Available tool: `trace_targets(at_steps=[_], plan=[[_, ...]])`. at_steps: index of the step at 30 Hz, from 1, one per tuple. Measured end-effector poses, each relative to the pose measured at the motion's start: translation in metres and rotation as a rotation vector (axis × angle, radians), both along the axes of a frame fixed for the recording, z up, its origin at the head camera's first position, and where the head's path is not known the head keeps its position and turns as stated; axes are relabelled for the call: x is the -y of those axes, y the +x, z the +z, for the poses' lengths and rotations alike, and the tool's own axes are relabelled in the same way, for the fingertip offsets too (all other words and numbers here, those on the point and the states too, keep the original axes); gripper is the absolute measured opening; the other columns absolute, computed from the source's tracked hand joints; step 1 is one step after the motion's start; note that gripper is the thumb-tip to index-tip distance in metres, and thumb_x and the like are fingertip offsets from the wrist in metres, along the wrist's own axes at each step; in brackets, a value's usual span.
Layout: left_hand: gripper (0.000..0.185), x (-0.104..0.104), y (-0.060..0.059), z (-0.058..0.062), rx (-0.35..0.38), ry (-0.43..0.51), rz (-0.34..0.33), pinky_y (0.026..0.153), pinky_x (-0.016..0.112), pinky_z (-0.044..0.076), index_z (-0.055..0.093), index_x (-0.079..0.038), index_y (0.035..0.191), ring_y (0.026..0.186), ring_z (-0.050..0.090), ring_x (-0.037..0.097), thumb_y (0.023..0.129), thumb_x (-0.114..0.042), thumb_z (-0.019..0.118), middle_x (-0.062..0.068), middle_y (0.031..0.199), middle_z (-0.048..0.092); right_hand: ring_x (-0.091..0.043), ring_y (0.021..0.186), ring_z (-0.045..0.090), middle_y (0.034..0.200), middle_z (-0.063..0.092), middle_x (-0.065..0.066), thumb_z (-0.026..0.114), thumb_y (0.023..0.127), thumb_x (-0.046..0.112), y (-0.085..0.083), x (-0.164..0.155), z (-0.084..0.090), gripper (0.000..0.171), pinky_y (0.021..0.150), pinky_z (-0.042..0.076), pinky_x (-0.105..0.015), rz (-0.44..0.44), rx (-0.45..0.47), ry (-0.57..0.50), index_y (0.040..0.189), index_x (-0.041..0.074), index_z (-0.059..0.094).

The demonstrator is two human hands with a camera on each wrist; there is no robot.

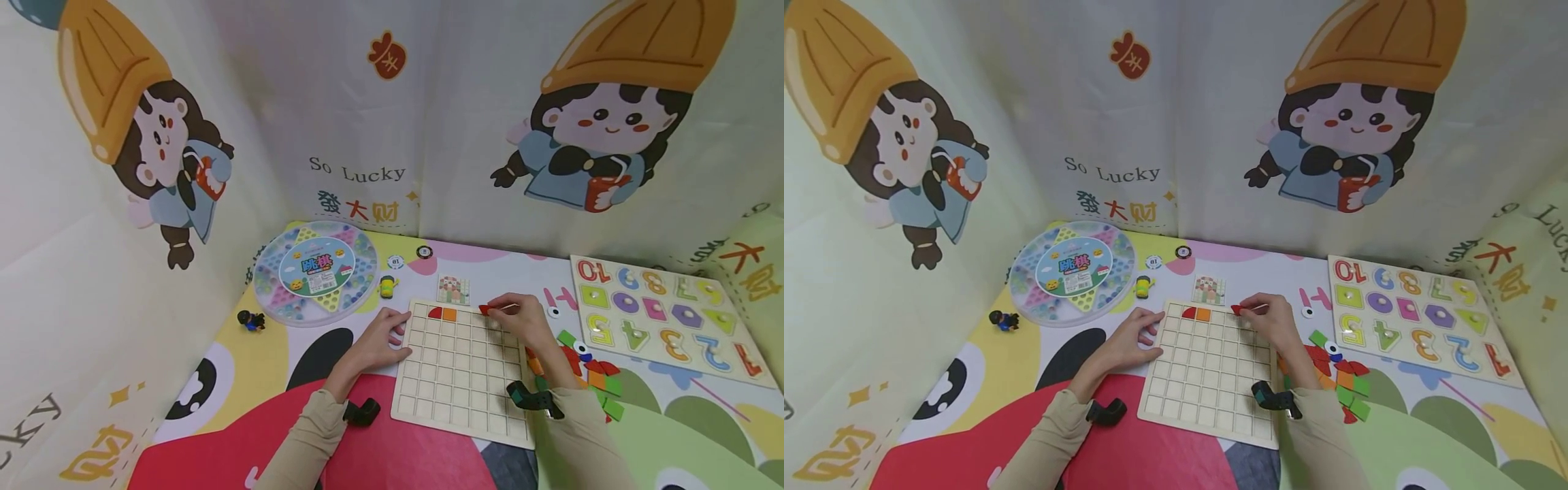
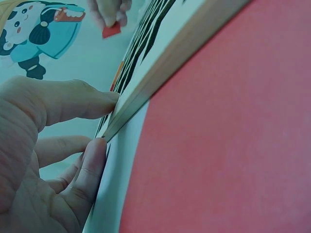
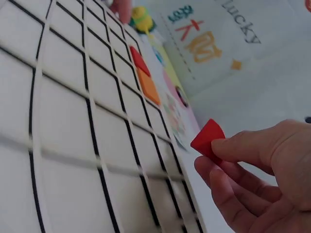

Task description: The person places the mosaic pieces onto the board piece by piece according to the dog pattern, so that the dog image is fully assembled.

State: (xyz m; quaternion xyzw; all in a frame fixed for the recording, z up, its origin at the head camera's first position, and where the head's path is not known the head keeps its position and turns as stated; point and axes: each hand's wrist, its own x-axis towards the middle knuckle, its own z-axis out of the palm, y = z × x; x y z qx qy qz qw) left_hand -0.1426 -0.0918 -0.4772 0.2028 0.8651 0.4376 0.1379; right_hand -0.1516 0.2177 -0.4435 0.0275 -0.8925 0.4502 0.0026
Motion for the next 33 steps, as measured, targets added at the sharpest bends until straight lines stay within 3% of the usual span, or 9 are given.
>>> trace_targets(at_steps=[10, 29, 33], plan=[[0.071, 0.0, 0.001, 0.003, -0.007, 0.008, -0.006, 0.082, 0.027, 0.054, 0.045, -0.001, 0.146, 0.091, 0.061, 0.016, 0.084, -0.013, 0.076, 0.01, 0.12, 0.046, -0.023, 0.073, 0.06, 0.081, 0.069, -0.013, 0.072, 0.086, 0.003, -0.008, 0.036, -0.01, 0.01, 0.058, 0.047, -0.028, -0.003, 0.027, 0.017, 0.091, -0.005, 0.073], [0.072, 0.0, 0.001, 0.005, -0.006, -0.013, -0.002, 0.081, 0.025, 0.053, 0.045, 0.0, 0.146, 0.092, 0.061, 0.016, 0.083, -0.013, 0.077, 0.011, 0.12, 0.045, -0.021, 0.07, 0.056, 0.074, 0.067, -0.004, 0.075, 0.088, 0.019, -0.007, 0.047, -0.016, 0.017, 0.058, 0.042, -0.03, -0.039, 0.046, 0.192, 0.085, 0.003, 0.075], [0.072, 0.0, 0.001, 0.005, -0.008, -0.012, -0.003, 0.081, 0.025, 0.053, 0.045, 0.0, 0.146, 0.091, 0.06, 0.016, 0.083, -0.013, 0.077, 0.011, 0.119, 0.046, -0.021, 0.071, 0.057, 0.076, 0.067, -0.005, 0.075, 0.087, 0.019, -0.007, 0.048, -0.017, 0.015, 0.059, 0.043, -0.031, -0.046, 0.015, 0.194, 0.088, 0.003, 0.075]])
